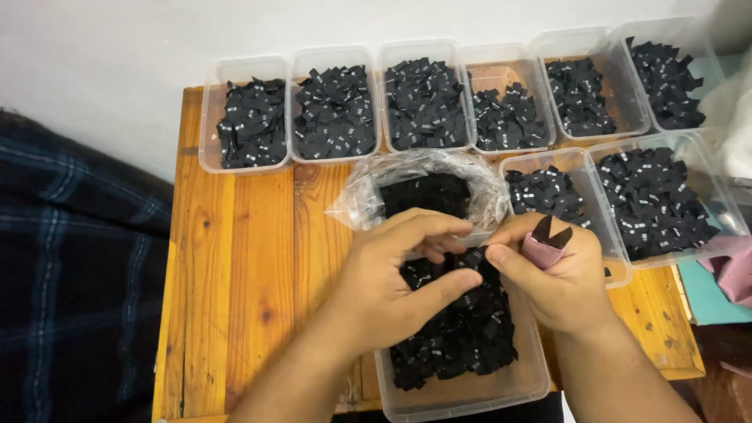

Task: Trimming excess threads from small black fabric components using a hand-held nipper tool.

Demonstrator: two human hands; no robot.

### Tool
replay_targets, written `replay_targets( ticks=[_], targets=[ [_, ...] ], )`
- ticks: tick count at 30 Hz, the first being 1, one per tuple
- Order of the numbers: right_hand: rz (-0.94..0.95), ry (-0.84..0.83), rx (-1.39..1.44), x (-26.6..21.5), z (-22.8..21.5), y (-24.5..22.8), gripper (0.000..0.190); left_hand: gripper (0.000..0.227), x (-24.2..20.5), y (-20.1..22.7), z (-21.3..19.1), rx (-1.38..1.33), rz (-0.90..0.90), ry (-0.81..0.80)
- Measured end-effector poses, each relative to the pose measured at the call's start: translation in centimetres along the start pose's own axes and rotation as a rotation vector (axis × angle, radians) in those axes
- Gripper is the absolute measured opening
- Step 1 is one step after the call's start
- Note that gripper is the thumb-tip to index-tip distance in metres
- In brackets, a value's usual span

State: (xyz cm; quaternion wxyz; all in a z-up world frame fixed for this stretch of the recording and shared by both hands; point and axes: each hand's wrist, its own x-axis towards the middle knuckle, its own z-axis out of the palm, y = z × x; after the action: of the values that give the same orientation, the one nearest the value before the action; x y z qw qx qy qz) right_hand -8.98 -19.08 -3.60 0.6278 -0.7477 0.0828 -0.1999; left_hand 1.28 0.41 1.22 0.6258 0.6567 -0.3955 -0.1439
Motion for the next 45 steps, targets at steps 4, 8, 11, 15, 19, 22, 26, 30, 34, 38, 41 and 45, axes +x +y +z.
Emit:
replay_targets(
  ticks=[4, 8, 11, 15, 19, 22, 26, 30, 34, 38, 41, 45],
  targets=[
    [-0.058, -0.065, -0.006, 0.0, 0.5, -0.6, 0.006, 0.022, -0.4, -0.1, 0.6, -0.052, -0.055, 0.046],
    [-0.091, -0.049, -0.012, -0.1, 0.3, -0.4, 0.005, 0.016, -0.7, -0.6, 1.1, -0.102, -0.145, 0.092],
    [-0.086, -0.017, -0.078, -0.1, -0.2, 0.1, 0.004, 0.015, -0.8, -0.8, 1.2, -0.16, -0.166, 0.123],
    [-0.168, -0.014, -0.054, 0.1, -0.1, -0.3, 0.033, 0.01, -1.1, -1.2, 1.3, -0.322, -0.224, 0.187],
    [-0.173, -0.125, -0.01, -0.1, -0.2, -0.4, 0.068, 0.008, -1.3, -1.8, 1.5, -0.455, -0.262, 0.229],
    [-0.193, -0.166, -0.106, -0.2, -0.1, -1.0, 0.058, 0.006, -1.4, -2.1, 1.4, -0.543, -0.203, 0.205],
    [-0.23, -0.138, -0.264, -0.3, -0.4, -0.6, 0.055, 0.006, -1.6, -2.0, 1.6, -0.535, -0.206, 0.199],
    [-0.219, -0.127, -0.338, -0.3, -0.5, -0.5, 0.053, 0.008, -1.6, -1.7, 1.6, -0.469, -0.177, 0.186],
    [-0.278, -0.132, -0.303, 0.0, -0.2, -0.5, 0.05, 0.011, -1.6, -1.9, 1.8, -0.507, -0.175, 0.19],
    [-0.268, -0.067, -0.408, 0.0, -0.1, -0.1, 0.035, 0.01, -1.5, -2.1, 2.0, -0.599, -0.204, 0.186],
    [-0.236, -0.024, -0.442, 0.1, -0.2, 0.2, 0.022, 0.01, -1.4, -2.2, 2.0, -0.632, -0.242, 0.188],
    [-0.274, -0.041, -0.458, 0.5, -0.1, 0.1, 0.019, 0.009, -1.4, -2.1, 1.9, -0.635, -0.208, 0.198]
  ],
)
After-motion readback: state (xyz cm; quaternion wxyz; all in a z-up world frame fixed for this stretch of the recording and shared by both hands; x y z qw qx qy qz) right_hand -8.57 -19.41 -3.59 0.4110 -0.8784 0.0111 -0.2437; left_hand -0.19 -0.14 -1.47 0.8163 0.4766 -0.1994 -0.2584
